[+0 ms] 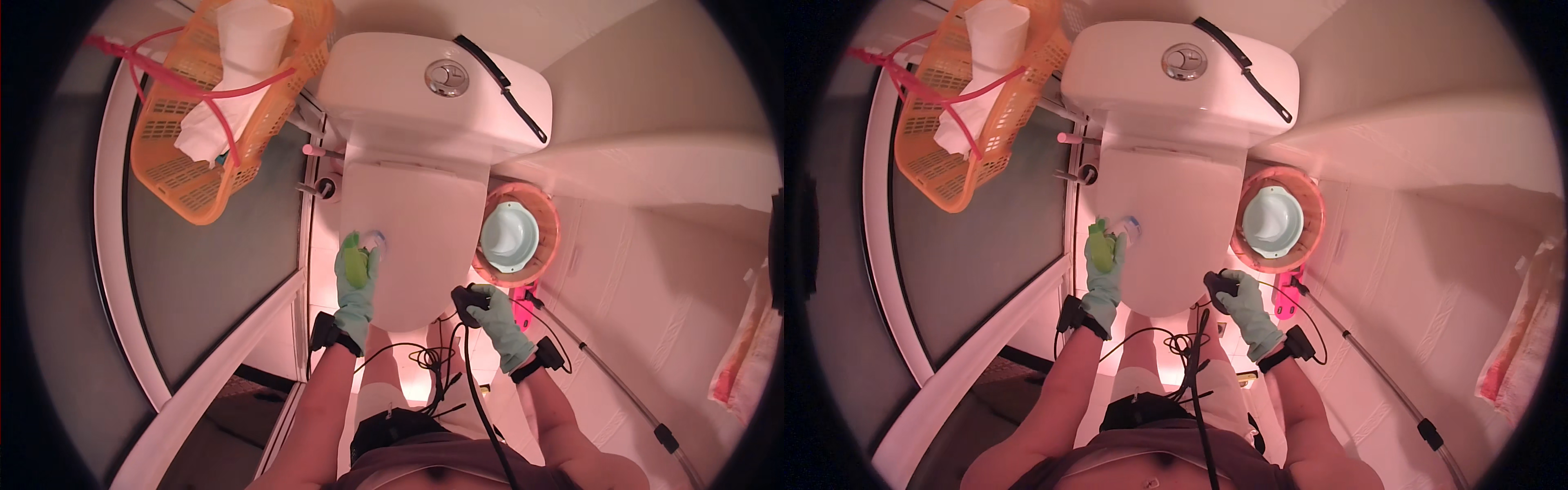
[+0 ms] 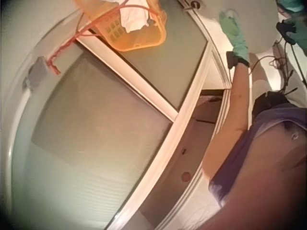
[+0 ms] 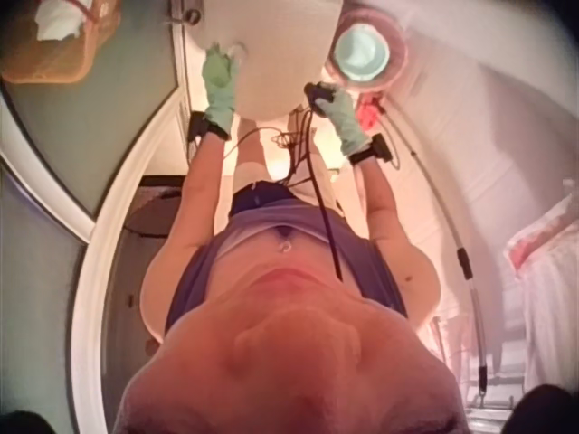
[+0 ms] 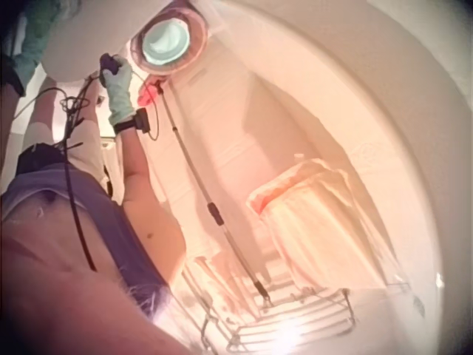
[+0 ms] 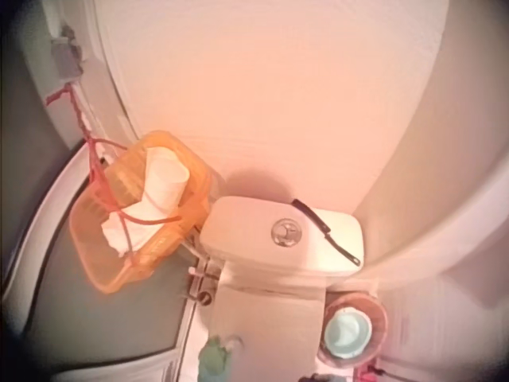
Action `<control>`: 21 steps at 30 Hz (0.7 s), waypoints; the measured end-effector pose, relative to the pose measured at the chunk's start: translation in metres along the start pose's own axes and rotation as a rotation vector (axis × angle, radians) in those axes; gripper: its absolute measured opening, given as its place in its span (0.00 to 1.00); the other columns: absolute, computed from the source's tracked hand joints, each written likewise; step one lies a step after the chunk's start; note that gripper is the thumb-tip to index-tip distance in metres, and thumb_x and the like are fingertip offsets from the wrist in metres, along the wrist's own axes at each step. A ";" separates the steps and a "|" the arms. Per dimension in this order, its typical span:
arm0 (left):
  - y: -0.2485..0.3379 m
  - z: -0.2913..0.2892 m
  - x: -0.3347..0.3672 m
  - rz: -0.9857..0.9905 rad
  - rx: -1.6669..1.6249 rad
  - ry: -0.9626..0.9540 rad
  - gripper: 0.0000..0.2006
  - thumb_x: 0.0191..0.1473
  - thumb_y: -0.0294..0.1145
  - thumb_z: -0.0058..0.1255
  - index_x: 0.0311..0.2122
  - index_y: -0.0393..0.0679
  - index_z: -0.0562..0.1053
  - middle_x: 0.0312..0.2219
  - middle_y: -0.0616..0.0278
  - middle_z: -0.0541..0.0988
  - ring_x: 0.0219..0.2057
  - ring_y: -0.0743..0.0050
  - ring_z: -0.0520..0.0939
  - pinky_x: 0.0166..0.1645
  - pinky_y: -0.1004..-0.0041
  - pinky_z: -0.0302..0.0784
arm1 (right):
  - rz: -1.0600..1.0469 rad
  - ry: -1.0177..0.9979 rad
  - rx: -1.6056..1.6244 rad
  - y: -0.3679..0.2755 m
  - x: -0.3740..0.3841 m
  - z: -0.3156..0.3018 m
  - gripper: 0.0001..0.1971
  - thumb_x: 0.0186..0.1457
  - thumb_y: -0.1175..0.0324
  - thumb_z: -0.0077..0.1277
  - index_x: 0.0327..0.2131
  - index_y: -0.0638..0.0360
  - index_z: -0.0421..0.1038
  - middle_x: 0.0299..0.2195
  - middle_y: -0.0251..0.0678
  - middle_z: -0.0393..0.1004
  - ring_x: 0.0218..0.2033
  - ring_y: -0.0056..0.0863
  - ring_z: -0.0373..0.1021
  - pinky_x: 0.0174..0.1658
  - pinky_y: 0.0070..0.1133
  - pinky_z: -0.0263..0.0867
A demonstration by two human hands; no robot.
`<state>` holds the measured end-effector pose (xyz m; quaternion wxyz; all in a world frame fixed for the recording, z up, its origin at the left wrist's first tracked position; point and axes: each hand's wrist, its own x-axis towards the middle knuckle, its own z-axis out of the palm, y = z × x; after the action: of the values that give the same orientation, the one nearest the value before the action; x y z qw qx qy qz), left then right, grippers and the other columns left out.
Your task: Cleaning the toilet and bathroom walls with spray and a cloth.
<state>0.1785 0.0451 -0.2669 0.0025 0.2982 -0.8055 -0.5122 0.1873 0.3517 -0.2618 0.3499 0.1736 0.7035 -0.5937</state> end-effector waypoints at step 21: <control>-0.018 -0.042 -0.052 0.050 -0.288 -0.044 0.42 0.41 0.28 0.66 0.62 0.40 0.57 0.54 0.55 0.68 0.54 0.65 0.71 0.58 0.70 0.68 | 0.014 -0.068 -0.295 0.001 -0.026 0.044 0.14 0.49 0.74 0.57 0.40 0.65 0.71 0.32 0.38 0.76 0.30 0.26 0.73 0.35 0.23 0.70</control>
<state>0.2429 0.0307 -0.2462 0.0404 0.2634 -0.7306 -0.6287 0.2185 0.3147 -0.2472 0.3994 0.1048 0.7695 -0.4872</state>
